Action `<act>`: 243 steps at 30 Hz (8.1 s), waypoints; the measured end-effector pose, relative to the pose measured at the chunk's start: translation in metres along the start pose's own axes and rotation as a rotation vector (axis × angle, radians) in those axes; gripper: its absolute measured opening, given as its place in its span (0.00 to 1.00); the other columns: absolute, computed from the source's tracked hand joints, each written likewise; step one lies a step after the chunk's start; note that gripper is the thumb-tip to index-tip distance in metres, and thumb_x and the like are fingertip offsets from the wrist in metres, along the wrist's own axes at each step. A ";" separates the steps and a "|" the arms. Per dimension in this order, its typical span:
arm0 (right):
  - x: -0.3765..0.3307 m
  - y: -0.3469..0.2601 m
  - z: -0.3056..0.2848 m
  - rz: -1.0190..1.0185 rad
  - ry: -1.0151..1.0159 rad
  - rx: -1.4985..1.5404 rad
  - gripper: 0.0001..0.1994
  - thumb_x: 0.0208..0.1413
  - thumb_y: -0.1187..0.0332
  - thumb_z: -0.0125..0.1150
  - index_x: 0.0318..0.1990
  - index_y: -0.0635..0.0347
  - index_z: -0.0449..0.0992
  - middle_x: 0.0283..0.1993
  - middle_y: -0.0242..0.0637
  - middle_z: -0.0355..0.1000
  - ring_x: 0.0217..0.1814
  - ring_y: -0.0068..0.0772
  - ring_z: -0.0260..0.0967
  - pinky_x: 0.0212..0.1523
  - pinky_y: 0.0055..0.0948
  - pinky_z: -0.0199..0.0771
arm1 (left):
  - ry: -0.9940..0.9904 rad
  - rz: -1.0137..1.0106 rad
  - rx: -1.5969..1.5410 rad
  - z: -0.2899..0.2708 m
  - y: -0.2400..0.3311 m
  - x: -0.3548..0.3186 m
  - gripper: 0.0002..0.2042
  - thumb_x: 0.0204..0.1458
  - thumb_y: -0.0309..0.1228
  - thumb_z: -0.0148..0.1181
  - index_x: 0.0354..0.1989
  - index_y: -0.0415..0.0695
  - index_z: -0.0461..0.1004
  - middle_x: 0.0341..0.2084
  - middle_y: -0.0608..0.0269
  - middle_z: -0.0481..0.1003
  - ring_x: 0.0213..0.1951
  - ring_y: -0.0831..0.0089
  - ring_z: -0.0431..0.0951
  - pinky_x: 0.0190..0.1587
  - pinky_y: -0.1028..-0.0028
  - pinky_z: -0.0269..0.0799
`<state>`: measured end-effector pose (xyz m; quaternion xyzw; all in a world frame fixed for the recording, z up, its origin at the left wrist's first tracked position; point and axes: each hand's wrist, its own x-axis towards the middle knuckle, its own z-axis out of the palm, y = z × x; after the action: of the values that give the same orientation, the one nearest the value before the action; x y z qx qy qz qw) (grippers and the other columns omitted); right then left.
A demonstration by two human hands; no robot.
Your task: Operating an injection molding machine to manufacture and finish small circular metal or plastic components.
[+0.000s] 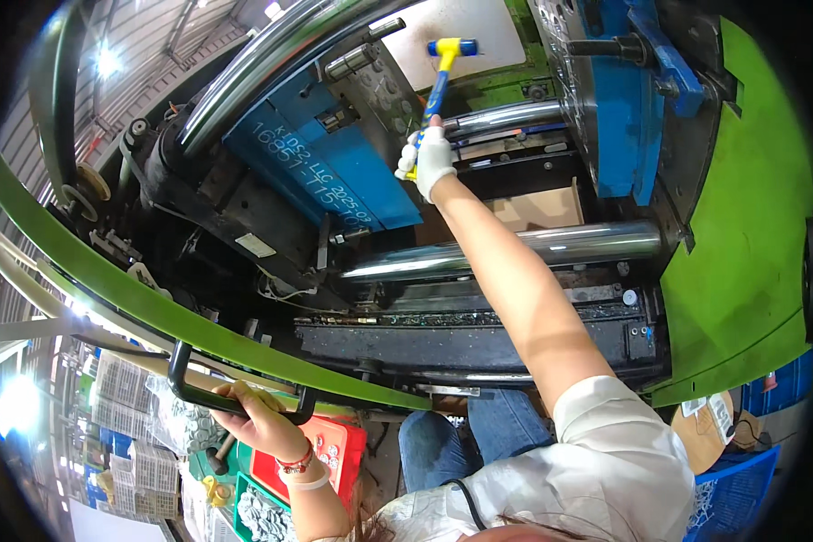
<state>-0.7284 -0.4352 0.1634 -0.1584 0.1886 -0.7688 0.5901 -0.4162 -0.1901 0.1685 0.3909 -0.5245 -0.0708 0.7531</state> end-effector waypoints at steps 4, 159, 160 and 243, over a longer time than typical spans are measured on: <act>0.015 -0.017 -0.005 0.252 -0.075 -0.228 0.26 0.59 0.40 0.37 0.22 0.51 0.62 0.10 0.30 0.54 0.07 0.30 0.51 0.11 0.33 0.54 | 0.056 0.002 0.047 0.001 -0.002 0.000 0.06 0.59 0.26 0.47 0.43 0.41 0.64 0.18 0.72 0.61 0.13 0.89 0.53 0.14 0.85 0.48; -0.073 -0.002 -0.047 -0.012 0.022 0.130 0.25 0.57 0.39 0.41 0.26 0.53 0.64 0.11 0.32 0.56 0.08 0.30 0.53 0.09 0.34 0.55 | 0.017 0.017 0.006 0.001 -0.005 0.001 0.07 0.58 0.24 0.47 0.44 0.37 0.64 0.13 0.73 0.58 0.13 0.87 0.51 0.15 0.84 0.46; -0.074 -0.005 -0.050 -0.070 0.018 0.173 0.25 0.57 0.39 0.41 0.26 0.53 0.64 0.11 0.32 0.56 0.08 0.30 0.53 0.09 0.34 0.56 | 0.026 0.028 0.018 0.001 -0.005 0.000 0.07 0.58 0.25 0.47 0.44 0.37 0.64 0.13 0.73 0.58 0.13 0.87 0.51 0.15 0.84 0.46; -0.013 -0.008 -0.062 0.099 0.118 0.082 0.22 0.60 0.45 0.36 0.23 0.50 0.60 0.10 0.27 0.53 0.09 0.27 0.52 0.12 0.30 0.52 | 0.047 0.042 0.002 0.002 -0.007 0.001 0.08 0.59 0.26 0.48 0.43 0.36 0.64 0.12 0.74 0.57 0.13 0.87 0.50 0.15 0.84 0.44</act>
<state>-0.7604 -0.4141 0.1119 -0.0792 0.1990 -0.7537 0.6214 -0.4151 -0.1969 0.1649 0.3820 -0.5148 -0.0455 0.7661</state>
